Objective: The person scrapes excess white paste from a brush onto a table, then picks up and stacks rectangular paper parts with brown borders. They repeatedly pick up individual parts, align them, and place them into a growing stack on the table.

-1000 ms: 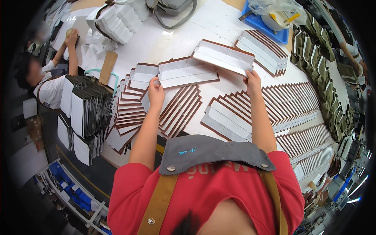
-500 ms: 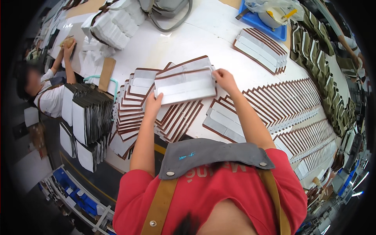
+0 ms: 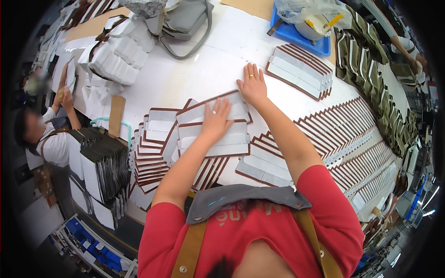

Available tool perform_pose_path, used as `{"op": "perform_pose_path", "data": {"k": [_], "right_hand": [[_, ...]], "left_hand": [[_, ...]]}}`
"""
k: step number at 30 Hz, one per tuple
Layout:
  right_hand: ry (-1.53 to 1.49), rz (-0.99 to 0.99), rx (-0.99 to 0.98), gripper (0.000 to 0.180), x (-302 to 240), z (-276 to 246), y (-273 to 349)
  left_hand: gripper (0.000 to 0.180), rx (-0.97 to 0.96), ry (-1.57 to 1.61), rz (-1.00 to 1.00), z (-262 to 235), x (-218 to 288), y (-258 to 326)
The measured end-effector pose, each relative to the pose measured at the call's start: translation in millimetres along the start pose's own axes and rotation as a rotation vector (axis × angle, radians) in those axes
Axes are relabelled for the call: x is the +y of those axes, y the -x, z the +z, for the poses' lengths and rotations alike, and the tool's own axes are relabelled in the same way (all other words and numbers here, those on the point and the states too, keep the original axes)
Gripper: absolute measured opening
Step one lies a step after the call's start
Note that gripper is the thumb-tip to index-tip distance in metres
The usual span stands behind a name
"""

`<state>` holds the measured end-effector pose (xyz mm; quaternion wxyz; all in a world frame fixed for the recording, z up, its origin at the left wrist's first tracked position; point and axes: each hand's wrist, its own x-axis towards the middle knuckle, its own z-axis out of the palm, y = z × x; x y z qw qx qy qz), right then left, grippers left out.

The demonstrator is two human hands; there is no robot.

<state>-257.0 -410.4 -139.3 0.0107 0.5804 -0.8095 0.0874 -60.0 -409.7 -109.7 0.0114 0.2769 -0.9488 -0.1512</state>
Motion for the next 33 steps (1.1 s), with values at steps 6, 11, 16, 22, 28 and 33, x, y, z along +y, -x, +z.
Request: {"op": "perform_pose_path", "data": {"k": [6, 11, 16, 22, 28, 33], "right_hand": [[0.031, 0.024, 0.061, 0.054, 14, 11, -41], [0.184, -0.112, -0.026, 0.048, 19, -1, -25], [0.004, -0.147, 0.027, 0.033, 27, -20, -34], [0.102, -0.241, 0.014, 0.010, 37, -16, -65], [-0.329, 0.111, -0.121, 0.010, 38, -25, -89], [-1.678, 0.564, -0.095, 0.015, 52, -54, -106]], "left_hand": [[0.051, -0.002, 0.056, 0.104, 8, 14, 16], [0.049, 0.047, 0.027, 0.044, 10, 15, 17], [0.047, 0.076, 0.046, 0.046, 9, 15, 16], [0.045, 0.105, 0.064, 0.054, 9, 15, 16], [0.044, 0.138, 0.071, 0.060, 10, 13, 17], [0.043, 0.157, 0.100, 0.062, 11, 13, 18]]}}
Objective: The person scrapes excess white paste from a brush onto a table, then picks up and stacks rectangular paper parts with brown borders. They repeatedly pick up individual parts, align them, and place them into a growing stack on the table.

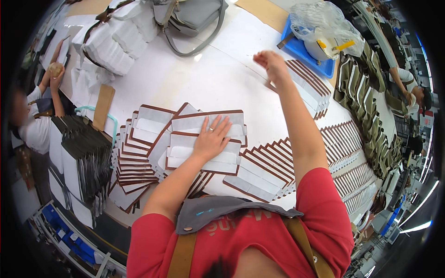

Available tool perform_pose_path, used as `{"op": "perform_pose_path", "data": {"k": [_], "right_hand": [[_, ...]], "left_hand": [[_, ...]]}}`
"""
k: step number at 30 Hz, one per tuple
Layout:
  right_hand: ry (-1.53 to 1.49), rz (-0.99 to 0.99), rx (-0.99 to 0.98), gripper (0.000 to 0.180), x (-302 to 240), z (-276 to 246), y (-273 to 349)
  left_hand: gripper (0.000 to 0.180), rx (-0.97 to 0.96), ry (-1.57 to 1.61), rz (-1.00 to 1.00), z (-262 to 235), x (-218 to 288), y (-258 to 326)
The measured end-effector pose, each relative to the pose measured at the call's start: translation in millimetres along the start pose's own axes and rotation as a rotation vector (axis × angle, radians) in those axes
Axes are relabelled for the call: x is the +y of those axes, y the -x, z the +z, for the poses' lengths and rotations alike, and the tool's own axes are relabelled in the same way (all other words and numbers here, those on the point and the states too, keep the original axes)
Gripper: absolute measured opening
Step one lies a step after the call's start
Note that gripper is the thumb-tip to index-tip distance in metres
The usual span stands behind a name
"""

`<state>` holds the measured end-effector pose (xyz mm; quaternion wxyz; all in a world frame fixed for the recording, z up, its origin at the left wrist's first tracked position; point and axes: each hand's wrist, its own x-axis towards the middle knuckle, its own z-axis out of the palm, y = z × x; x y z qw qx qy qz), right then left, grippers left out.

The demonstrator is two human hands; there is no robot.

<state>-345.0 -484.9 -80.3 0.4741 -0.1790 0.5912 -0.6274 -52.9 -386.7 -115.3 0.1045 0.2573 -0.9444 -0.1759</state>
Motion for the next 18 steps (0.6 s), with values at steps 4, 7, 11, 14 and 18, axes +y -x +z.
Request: {"op": "perform_pose_path", "data": {"k": [4, 7, 11, 14, 18], "right_hand": [[-0.208, -0.316, -0.188, 0.017, -89, 18, 0], [-0.224, -0.652, -0.218, 0.016, -164, 9, 11], [0.884, -0.446, 0.033, 0.018, -106, 9, -2], [1.718, -0.559, 0.071, 0.015, -1, -23, -13], [1.809, -0.604, 0.062, 0.011, 40, -24, -6]], "left_hand": [[0.042, -0.004, -0.002, -0.009, 0, -1, 2], [0.042, 0.002, 0.012, 0.011, -1, 0, -3], [0.043, -0.003, -0.004, -0.015, 1, -1, 1], [0.042, -0.019, 0.024, -0.013, -3, 0, -2], [0.044, -0.006, 0.029, -0.015, 0, -2, 1]]}}
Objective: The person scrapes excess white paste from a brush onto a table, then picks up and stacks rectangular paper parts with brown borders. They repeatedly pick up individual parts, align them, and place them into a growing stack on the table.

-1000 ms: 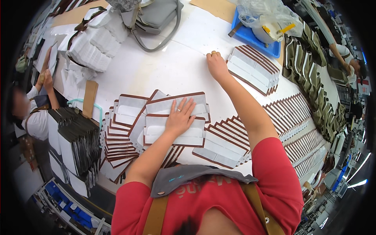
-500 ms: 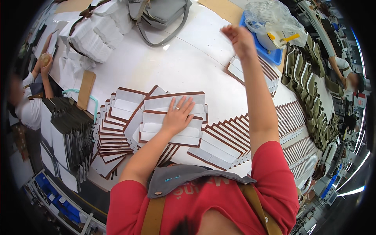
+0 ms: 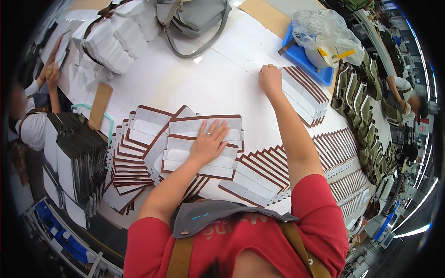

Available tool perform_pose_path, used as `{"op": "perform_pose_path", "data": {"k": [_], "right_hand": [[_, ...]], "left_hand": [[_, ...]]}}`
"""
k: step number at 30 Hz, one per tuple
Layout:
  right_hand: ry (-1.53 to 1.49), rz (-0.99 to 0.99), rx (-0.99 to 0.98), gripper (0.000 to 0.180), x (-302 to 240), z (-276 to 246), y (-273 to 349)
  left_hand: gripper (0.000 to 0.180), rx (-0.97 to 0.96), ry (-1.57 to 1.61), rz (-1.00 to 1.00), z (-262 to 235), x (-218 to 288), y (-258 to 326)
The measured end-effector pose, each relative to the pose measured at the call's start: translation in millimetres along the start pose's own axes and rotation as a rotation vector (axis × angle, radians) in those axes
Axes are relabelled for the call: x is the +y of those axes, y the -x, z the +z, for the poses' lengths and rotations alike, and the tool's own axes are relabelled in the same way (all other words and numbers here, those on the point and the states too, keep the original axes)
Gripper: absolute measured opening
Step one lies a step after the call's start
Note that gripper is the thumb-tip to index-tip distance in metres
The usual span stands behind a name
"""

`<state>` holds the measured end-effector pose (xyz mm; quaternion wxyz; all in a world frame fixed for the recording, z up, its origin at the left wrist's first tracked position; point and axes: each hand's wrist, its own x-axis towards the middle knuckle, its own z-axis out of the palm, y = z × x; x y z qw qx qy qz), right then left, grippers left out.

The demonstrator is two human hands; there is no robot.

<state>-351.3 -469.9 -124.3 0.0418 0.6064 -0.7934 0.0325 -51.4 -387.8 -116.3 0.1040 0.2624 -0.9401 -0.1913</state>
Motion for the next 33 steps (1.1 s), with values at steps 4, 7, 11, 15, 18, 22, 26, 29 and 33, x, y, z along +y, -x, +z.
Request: {"op": "perform_pose_path", "data": {"k": [4, 7, 11, 15, 18, 22, 26, 29, 33], "right_hand": [[-0.028, 0.039, 0.022, 0.008, 8, 2, -17], [-0.083, 0.094, 0.058, 0.009, 10, 8, -24], [-0.147, 0.068, -0.021, 0.011, 12, 7, -22], [-0.219, -0.030, -0.030, 0.008, 16, 2, -5], [-0.430, -0.009, 0.006, 0.008, 3, 7, 5], [-0.851, 0.035, -0.015, 0.011, -55, -10, 27], [-1.123, -0.139, -0.239, 0.012, -121, -49, 54], [-1.185, -0.463, -0.357, 0.010, -153, -74, 73], [-0.843, -0.178, -0.082, 0.010, -111, -27, 43]], "left_hand": [[0.043, -0.017, 0.000, -0.001, -2, 1, 0], [0.043, -0.016, 0.008, -0.001, -2, 1, 1], [0.043, -0.009, 0.015, -0.014, -1, -1, 2], [0.043, -0.006, -0.004, 0.002, -2, 0, 0], [0.043, -0.009, -0.008, 0.000, -3, 1, -1], [0.043, -0.009, -0.024, 0.007, -2, 0, 1], [0.043, -0.022, -0.031, 0.003, 1, -1, 1], [0.043, -0.227, -0.025, -0.116, 8, -3, 7], [0.042, -0.002, -0.020, 0.018, -1, 0, 0]]}}
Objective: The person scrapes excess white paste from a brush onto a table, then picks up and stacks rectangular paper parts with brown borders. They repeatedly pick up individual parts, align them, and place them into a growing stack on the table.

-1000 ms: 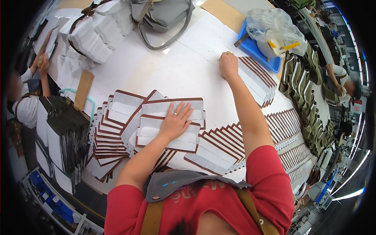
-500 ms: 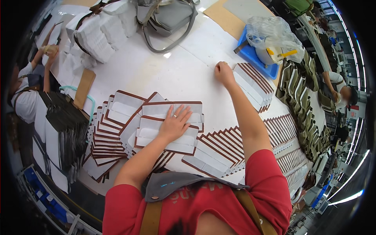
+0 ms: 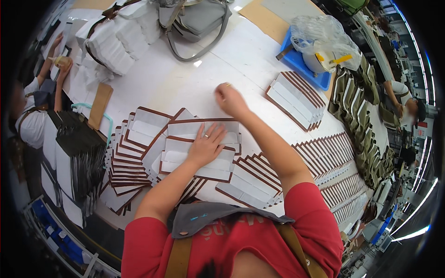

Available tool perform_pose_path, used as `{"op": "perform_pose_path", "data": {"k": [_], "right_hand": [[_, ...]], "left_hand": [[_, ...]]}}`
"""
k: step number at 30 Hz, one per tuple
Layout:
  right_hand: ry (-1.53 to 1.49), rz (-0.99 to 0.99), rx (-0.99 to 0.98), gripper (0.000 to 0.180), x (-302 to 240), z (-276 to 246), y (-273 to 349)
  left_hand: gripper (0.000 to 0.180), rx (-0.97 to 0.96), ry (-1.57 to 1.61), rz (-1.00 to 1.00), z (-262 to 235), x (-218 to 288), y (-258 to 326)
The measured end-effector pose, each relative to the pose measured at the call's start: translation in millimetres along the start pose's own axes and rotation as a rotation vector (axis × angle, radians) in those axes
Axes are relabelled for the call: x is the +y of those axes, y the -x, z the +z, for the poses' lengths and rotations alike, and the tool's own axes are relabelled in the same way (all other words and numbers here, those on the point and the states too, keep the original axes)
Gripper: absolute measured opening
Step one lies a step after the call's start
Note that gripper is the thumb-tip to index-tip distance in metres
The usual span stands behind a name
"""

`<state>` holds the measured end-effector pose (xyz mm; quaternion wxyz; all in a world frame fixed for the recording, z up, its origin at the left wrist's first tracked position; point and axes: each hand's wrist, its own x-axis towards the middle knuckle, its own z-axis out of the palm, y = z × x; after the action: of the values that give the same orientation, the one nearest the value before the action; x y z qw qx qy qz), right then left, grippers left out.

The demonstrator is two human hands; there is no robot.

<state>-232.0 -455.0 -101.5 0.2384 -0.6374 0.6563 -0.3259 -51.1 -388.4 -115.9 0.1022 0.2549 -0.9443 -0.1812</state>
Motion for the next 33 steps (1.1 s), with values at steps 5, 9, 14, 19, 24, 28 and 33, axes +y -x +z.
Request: {"op": "perform_pose_path", "data": {"k": [5, 9, 14, 19, 24, 28, 33], "right_hand": [[0.415, 0.121, 0.272, 0.009, 75, -33, -13], [0.466, 0.111, 0.269, 0.010, 79, -33, -31], [0.537, 0.231, 0.103, 0.012, 77, -35, -36], [0.453, 0.264, 0.085, 0.012, 77, -20, -40], [-0.069, -0.030, -0.056, 0.007, -29, 43, -1], [0.220, -0.180, -0.170, 0.006, -24, 50, 19], [0.438, -0.317, -0.025, 0.004, 24, 35, -29]], "left_hand": [[0.042, 0.020, 0.010, -0.008, -2, 1, 1], [0.042, 0.026, 0.025, -0.006, -2, 0, 1], [0.041, 0.027, 0.019, -0.012, 2, -1, 3], [0.041, 0.030, 0.008, -0.004, 0, 0, 2], [0.041, -0.110, 0.011, -0.073, 0, -2, 3], [0.041, -0.161, 0.027, -0.092, 0, -1, 2], [0.040, 0.016, 0.019, -0.005, 0, -2, 2]]}}
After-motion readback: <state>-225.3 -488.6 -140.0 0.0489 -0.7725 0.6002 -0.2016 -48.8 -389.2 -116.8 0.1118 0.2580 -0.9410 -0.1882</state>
